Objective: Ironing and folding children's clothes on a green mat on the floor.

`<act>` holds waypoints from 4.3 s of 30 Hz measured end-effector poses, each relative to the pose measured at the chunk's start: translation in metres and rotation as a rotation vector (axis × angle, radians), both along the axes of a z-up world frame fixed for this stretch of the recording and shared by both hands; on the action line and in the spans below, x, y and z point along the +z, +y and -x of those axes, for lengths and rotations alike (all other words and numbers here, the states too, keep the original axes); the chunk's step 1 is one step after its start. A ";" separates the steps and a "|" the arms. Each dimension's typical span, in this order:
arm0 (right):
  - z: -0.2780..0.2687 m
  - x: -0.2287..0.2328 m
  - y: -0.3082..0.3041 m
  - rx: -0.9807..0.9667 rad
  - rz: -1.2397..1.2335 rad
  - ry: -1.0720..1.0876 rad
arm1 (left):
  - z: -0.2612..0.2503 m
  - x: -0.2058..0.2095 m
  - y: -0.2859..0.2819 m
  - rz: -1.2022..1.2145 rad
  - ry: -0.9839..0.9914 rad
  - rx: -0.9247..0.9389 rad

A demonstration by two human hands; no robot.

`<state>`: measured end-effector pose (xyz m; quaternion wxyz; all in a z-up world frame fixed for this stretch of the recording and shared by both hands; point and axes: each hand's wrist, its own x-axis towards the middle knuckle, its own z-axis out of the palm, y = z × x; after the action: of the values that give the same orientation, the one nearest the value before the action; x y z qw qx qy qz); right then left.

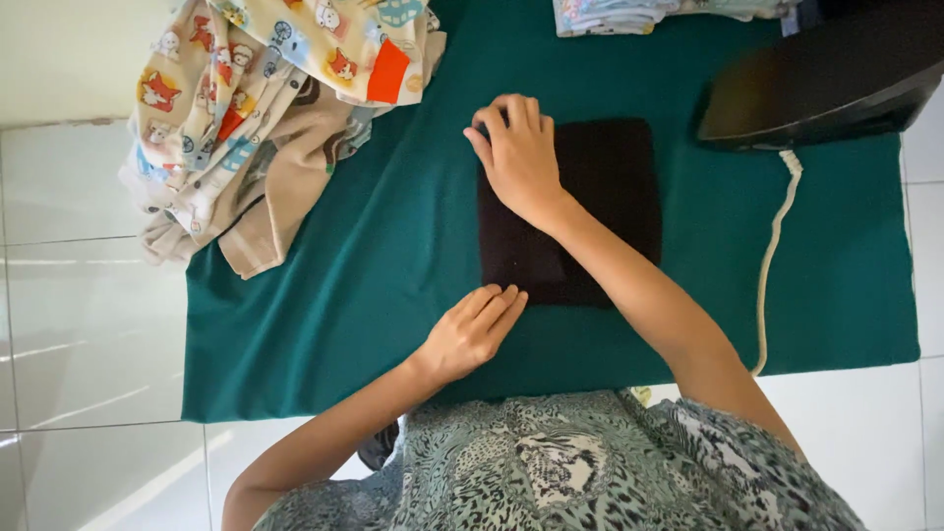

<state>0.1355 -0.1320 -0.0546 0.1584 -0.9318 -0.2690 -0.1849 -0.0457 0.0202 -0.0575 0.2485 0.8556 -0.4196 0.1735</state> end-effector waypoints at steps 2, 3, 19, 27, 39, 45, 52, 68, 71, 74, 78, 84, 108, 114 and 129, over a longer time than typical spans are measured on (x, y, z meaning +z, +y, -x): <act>-0.003 0.003 -0.002 -0.069 -0.082 0.100 | -0.003 -0.003 0.003 0.210 0.177 -0.041; 0.003 0.005 -0.006 -0.072 -0.081 0.102 | -0.004 0.012 0.008 0.211 0.179 -0.044; 0.096 -0.007 -0.034 -0.052 -0.661 0.588 | -0.105 0.018 0.019 -0.151 -0.131 -0.098; 0.094 0.018 -0.117 0.095 -1.503 0.827 | -0.144 0.058 -0.065 0.063 -0.158 -0.270; 0.151 0.020 -0.173 -0.284 -1.174 0.765 | -0.215 0.012 -0.168 0.191 0.008 -0.106; 0.157 0.058 -0.169 -0.626 -0.423 0.624 | -0.236 -0.015 -0.193 -0.072 0.248 -0.006; 0.135 0.063 -0.180 -0.572 -0.243 0.927 | -0.231 0.049 -0.136 0.070 0.432 -0.095; 0.102 0.059 -0.106 -0.130 -0.219 0.206 | -0.078 0.056 0.011 0.302 0.043 0.449; 0.121 0.063 -0.088 -0.263 -0.333 0.058 | -0.074 0.030 0.007 0.585 0.225 0.315; 0.129 0.040 -0.087 -0.578 -0.658 0.391 | -0.079 0.032 0.003 0.550 0.511 0.501; 0.121 0.009 -0.089 -0.376 -0.716 0.088 | -0.096 0.010 0.005 0.444 0.644 0.644; 0.114 0.012 -0.092 -0.469 -0.465 0.082 | -0.105 0.013 0.008 0.291 0.352 0.609; 0.108 0.045 -0.060 -0.211 0.109 0.057 | -0.068 0.020 -0.035 -0.135 0.109 0.347; 0.109 0.032 -0.060 -0.125 0.101 0.144 | -0.070 0.011 -0.033 -0.184 0.226 0.376; 0.063 0.063 -0.116 -0.209 0.097 0.801 | -0.114 0.038 0.007 -0.242 0.379 0.372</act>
<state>0.0727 -0.2475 0.0082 0.1870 -0.9588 -0.0983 0.1901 0.0680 0.0274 -0.0198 0.1825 0.9585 -0.2190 0.0019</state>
